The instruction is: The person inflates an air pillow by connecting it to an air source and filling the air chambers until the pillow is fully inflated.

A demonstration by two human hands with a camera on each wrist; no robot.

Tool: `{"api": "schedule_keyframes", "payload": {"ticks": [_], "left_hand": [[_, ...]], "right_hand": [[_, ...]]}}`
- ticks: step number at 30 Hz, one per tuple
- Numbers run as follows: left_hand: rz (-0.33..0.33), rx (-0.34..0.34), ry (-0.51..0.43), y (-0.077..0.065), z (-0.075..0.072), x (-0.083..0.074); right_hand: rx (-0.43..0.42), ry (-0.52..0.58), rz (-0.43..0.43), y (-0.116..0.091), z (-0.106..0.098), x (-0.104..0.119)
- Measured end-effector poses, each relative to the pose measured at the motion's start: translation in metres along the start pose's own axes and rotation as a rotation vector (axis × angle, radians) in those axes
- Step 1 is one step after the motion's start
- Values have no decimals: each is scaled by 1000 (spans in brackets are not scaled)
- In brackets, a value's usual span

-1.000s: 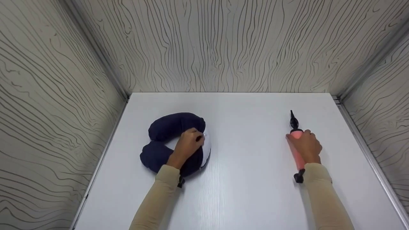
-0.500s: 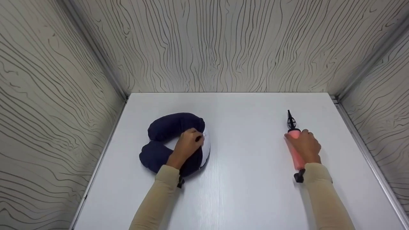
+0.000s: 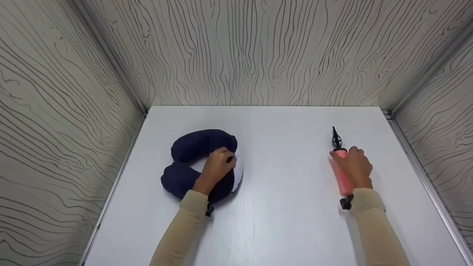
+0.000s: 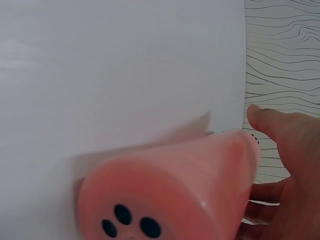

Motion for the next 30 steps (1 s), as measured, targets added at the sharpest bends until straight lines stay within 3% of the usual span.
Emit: {"api": "schedule_keyframes", "payload": {"ticks": [7,18,22,30], "left_hand": [[-13,2,1,2,2,-2],[19,2,12,6,10,-9],[28,5,9,9,15,-11],[27,22,0,13,27,-17]], "right_hand": [[-159,-5,-64,-4,-13,25],[-288,34,-202,-19,-13,74],[-287,29,-256,-26,-8,93],[-202,46,-329,-38,5,125]]}}
Point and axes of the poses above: each hand's wrist, its own y-axis towards the middle knuckle, its own z-axis out of the palm, x = y × z, the point moved 1 cm from there along y, towards the middle knuckle, and after that the axes turned 11 degrees about -y, right-handed, at the moved point
